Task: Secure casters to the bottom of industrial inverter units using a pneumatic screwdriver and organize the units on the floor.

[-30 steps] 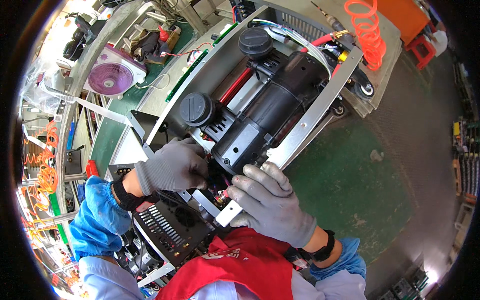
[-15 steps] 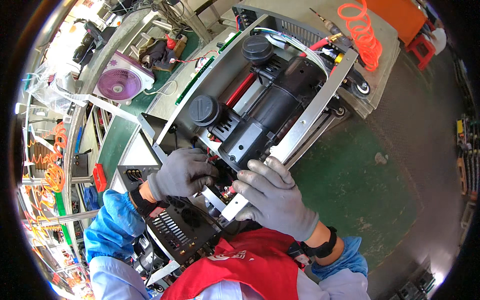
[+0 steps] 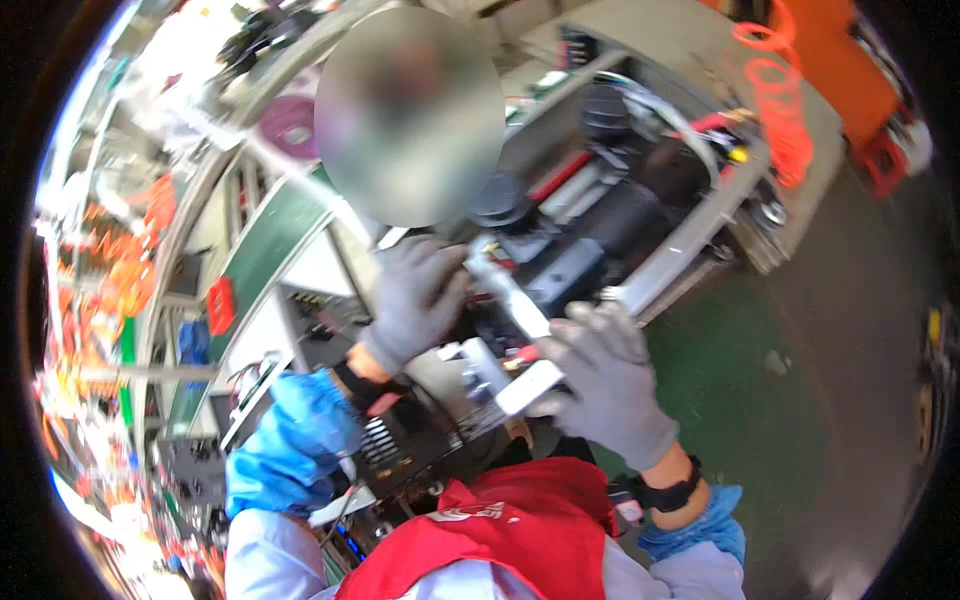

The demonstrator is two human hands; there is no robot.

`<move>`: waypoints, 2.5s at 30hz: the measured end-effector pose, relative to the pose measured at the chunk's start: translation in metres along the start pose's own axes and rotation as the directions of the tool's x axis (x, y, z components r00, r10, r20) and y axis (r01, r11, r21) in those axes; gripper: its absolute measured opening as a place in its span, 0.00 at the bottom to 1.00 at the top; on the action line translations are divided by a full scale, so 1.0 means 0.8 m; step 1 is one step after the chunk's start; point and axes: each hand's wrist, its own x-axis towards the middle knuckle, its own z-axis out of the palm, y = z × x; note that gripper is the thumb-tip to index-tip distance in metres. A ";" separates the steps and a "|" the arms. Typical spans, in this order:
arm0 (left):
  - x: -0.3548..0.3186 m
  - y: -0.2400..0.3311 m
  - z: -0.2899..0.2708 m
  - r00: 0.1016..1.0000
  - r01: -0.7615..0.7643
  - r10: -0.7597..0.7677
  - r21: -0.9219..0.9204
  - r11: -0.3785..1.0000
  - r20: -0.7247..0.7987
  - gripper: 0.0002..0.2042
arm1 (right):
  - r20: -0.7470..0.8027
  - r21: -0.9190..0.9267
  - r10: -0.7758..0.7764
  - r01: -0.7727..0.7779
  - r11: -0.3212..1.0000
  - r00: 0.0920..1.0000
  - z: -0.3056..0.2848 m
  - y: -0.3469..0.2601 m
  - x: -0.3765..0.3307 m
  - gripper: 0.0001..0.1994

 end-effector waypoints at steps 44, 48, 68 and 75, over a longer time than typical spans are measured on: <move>-0.703 -0.093 -0.438 0.842 0.210 -0.373 0.401 0.892 0.389 0.16 | 0.171 0.172 -0.343 0.315 0.933 0.924 0.148 -0.483 -0.035 0.25; -0.698 -0.087 -0.446 0.845 0.214 -0.377 0.407 0.888 0.378 0.18 | 0.494 0.093 -0.344 0.345 0.934 0.799 0.138 -0.490 -0.007 0.25; -0.644 -0.053 -0.481 0.716 0.278 -0.381 0.262 0.924 0.585 0.09 | -0.197 0.124 -0.076 0.102 0.987 0.977 0.177 -0.415 -0.077 0.11; -0.651 -0.047 -0.478 0.755 0.326 -0.413 0.255 0.910 0.510 0.09 | -0.145 -0.439 0.406 -0.427 0.791 0.902 0.048 -0.205 -0.011 0.26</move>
